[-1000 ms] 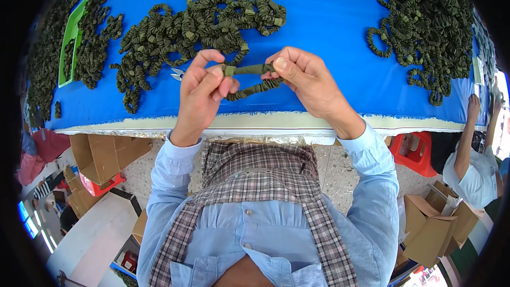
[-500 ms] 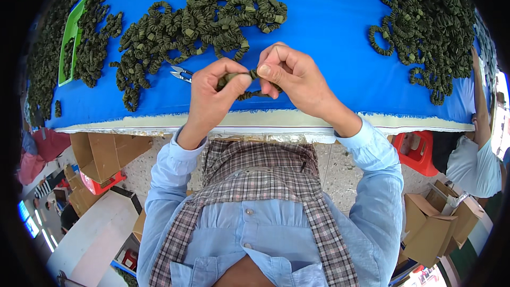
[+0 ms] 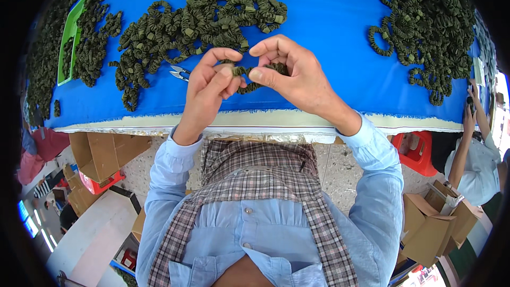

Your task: The person manipulates green coiled cords on a blue table, twisting and joining segments by hand. They repeatedly pick up individual cords, align them, and twist the ends together to form longer continuous strands, placing the finished pieces back onto the work surface.

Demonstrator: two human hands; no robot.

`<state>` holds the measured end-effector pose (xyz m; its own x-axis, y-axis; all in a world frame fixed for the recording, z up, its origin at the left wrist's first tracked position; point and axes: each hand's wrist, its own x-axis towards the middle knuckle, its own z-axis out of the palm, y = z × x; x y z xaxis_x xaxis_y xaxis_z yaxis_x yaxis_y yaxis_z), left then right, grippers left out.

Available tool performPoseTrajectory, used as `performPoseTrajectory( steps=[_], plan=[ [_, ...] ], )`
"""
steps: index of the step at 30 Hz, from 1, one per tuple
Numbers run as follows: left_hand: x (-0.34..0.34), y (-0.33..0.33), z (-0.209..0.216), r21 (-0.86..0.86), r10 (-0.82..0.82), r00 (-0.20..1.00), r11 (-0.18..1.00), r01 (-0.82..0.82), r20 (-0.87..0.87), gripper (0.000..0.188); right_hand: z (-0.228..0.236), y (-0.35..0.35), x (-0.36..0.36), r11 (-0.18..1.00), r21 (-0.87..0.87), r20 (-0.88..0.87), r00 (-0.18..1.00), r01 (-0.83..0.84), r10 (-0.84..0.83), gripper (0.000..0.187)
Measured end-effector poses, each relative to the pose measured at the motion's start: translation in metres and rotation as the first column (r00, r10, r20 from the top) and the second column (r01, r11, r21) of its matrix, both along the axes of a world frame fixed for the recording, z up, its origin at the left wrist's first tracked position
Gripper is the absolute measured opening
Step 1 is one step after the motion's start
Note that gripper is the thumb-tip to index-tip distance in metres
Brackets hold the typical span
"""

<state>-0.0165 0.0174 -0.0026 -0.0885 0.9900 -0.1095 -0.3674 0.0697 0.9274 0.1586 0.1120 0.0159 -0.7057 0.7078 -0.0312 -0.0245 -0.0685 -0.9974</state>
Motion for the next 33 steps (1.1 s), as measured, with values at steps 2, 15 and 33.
performPoseTrajectory(
  steps=[2,15,33],
  plan=[
    [-0.004,-0.003,0.004,-0.037,-0.033,0.999,0.999,0.033,-0.019,0.022,0.003,0.0,-0.002,0.998,0.056,0.082,0.997,-0.018,0.013,0.026],
    [-0.004,-0.011,0.006,-0.036,-0.029,0.988,0.999,0.023,-0.151,0.016,0.0,0.006,-0.003,0.998,0.013,0.087,0.995,0.056,-0.057,0.022],
    [-0.002,-0.006,0.011,-0.03,-0.034,0.96,0.999,0.027,-0.278,0.024,-0.001,-0.011,-0.011,0.959,0.281,0.133,0.991,-0.029,-0.01,0.011]
  ],
)
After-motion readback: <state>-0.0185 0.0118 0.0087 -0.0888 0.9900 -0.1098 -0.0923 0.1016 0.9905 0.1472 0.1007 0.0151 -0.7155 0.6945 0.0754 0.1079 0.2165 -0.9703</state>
